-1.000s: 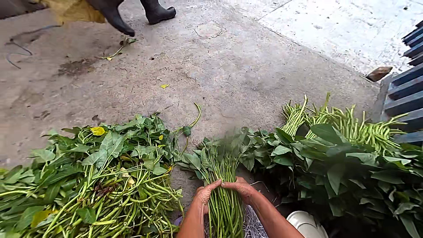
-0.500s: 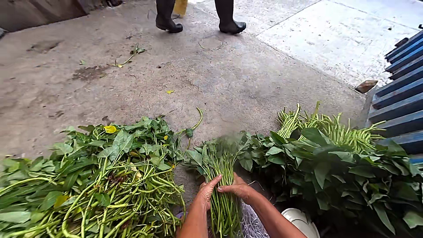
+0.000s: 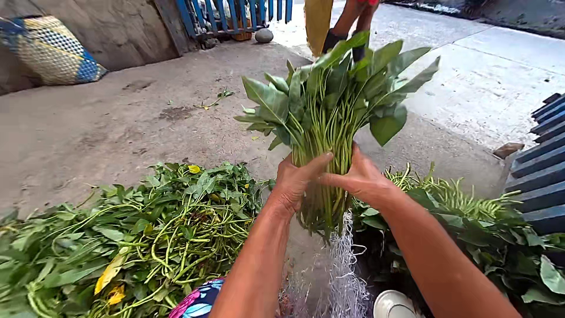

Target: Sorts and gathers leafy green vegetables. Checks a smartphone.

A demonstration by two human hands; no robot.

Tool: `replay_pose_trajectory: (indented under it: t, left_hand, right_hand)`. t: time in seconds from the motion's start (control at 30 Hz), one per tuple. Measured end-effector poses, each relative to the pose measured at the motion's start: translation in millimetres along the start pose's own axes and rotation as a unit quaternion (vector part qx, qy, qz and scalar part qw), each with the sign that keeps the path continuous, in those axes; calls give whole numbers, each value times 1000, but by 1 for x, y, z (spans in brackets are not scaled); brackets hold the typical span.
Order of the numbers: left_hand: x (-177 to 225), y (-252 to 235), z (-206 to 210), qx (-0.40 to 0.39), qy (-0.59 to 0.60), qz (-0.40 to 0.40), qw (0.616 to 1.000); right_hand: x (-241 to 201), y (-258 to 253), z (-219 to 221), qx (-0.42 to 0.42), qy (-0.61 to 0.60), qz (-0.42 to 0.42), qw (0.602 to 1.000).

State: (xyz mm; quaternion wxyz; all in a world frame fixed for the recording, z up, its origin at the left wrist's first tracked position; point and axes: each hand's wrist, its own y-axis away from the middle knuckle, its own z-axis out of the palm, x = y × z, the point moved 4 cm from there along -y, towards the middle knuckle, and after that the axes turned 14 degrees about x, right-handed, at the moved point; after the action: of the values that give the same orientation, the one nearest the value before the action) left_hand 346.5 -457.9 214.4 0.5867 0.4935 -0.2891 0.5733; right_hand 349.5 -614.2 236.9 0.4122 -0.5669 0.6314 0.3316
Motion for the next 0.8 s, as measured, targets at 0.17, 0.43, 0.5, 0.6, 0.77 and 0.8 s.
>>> replay_pose_trajectory:
  t: [0.17, 0.43, 0.5, 0.6, 0.77, 0.8]
  left_hand:
    - [114, 40, -13, -9, 28, 141, 990]
    - [277, 100, -56, 7, 36, 345, 938]
    - [311, 122, -71, 24, 38, 381, 923]
    - [342, 159, -102, 101, 72, 393, 911]
    - [335, 236, -203, 274, 87, 332, 898]
    - [324, 254, -225, 298, 96, 321, 894]
  right_hand:
    - [-112, 5, -10, 48, 134, -131, 981]
    - [-304, 37, 4, 25, 78, -311, 947]
    - [-343, 49, 14, 7, 46, -343, 938]
    - [-387, 72, 38, -49, 4, -382, 923]
    - [-412, 136, 141, -357, -111, -406, 834]
    - [-410, 153, 168, -416, -117, -384, 816]
